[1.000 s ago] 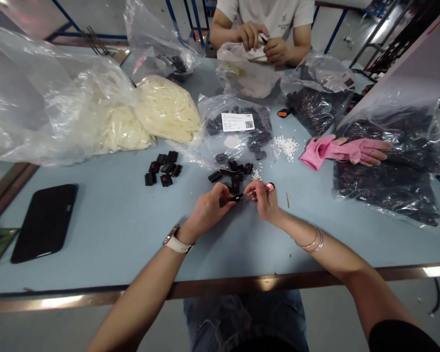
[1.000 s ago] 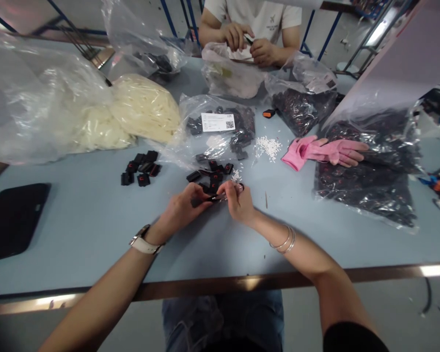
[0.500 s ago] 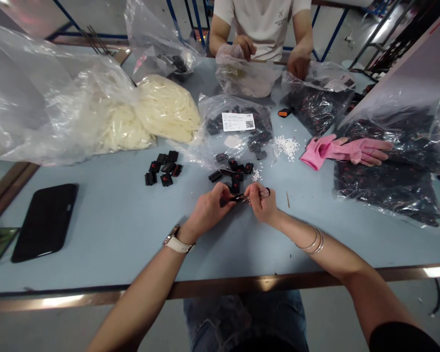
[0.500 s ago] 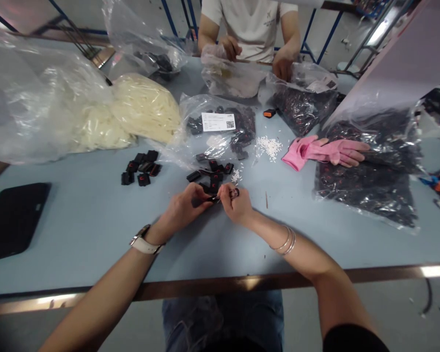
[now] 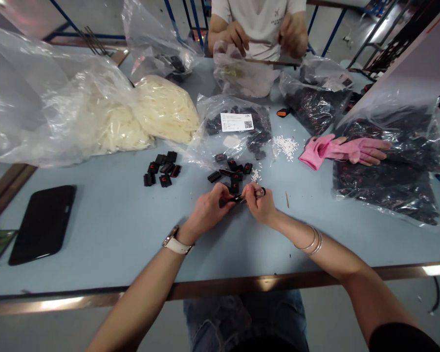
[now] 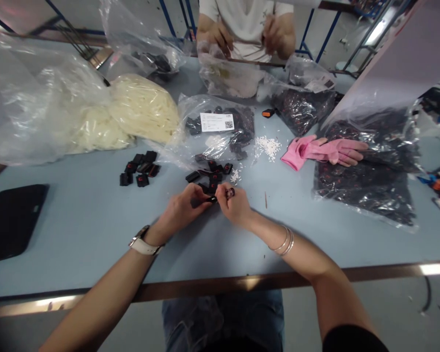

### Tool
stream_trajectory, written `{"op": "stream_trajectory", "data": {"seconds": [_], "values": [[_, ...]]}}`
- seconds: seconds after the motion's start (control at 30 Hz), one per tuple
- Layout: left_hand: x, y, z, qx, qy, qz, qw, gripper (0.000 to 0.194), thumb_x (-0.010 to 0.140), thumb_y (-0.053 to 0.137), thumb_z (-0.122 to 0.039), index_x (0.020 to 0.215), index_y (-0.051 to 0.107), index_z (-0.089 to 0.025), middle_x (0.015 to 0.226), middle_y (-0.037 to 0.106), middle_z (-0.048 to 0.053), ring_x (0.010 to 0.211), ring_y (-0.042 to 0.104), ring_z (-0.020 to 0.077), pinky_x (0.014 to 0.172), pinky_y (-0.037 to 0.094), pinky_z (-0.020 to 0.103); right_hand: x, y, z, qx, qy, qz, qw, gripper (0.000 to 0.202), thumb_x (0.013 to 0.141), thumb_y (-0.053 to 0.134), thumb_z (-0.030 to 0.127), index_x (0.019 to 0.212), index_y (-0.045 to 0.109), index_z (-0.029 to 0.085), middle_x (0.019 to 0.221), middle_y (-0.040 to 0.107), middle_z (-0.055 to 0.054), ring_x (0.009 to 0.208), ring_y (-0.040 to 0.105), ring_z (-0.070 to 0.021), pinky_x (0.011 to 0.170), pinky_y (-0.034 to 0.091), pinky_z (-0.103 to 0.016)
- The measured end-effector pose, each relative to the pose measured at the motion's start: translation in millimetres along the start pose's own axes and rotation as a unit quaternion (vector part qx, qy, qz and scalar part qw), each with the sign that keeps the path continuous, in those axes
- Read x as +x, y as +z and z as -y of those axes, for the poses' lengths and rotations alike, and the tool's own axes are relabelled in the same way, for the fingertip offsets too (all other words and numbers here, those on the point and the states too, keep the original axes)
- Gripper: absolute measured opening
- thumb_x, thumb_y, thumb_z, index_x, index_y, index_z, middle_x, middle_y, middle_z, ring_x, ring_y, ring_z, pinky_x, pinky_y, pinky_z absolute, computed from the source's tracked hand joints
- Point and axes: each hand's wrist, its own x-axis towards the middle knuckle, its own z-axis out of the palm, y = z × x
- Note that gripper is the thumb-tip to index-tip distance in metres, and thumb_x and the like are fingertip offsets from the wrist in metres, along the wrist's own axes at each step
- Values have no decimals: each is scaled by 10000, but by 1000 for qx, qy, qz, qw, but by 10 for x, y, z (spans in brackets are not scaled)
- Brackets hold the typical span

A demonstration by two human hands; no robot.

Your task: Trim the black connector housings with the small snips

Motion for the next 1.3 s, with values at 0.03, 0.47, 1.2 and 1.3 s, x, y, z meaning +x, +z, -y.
{"op": "stream_trajectory", "data": {"seconds": [0.03, 0.47, 1.2, 1.3], "values": [[2, -2, -4, 0, -1, 1, 1000, 210, 719, 606, -277, 784, 412, -226, 717, 625, -23, 634, 631, 158, 578, 484, 265, 6, 0, 6, -16, -4, -1, 1000, 356, 935, 290, 347, 699, 511, 197, 522, 510, 12, 466, 499, -103, 519, 372, -215], [-4, -9, -11, -14, -7, 7, 1000, 212, 727, 587, -299, 790, 397, -230, 734, 634, -12, 667, 645, 172, 590, 492, 277, 8, 44, -7, -74, -21, 6, 997, 383, 939, 263, 351, 693, 513, 195, 573, 556, -20, 528, 555, -128, 553, 386, -231], [-6, -17, -31, -5, -12, 18, 1000, 202, 738, 591, -281, 789, 403, -230, 745, 637, -4, 700, 657, 187, 605, 488, 286, -34, 39, -50, 53, 20, 1, 998, 414, 926, 296, 458, 704, 534, 203, 567, 539, -8, 503, 537, -118, 518, 406, -225], [-4, -15, -32, -2, -9, 12, 1000, 207, 730, 597, -276, 792, 406, -229, 743, 630, -5, 681, 650, 180, 595, 485, 281, -26, 32, -26, 13, -9, 13, 1000, 364, 926, 294, 383, 710, 521, 197, 531, 511, 6, 477, 508, -108, 518, 386, -223]]}}
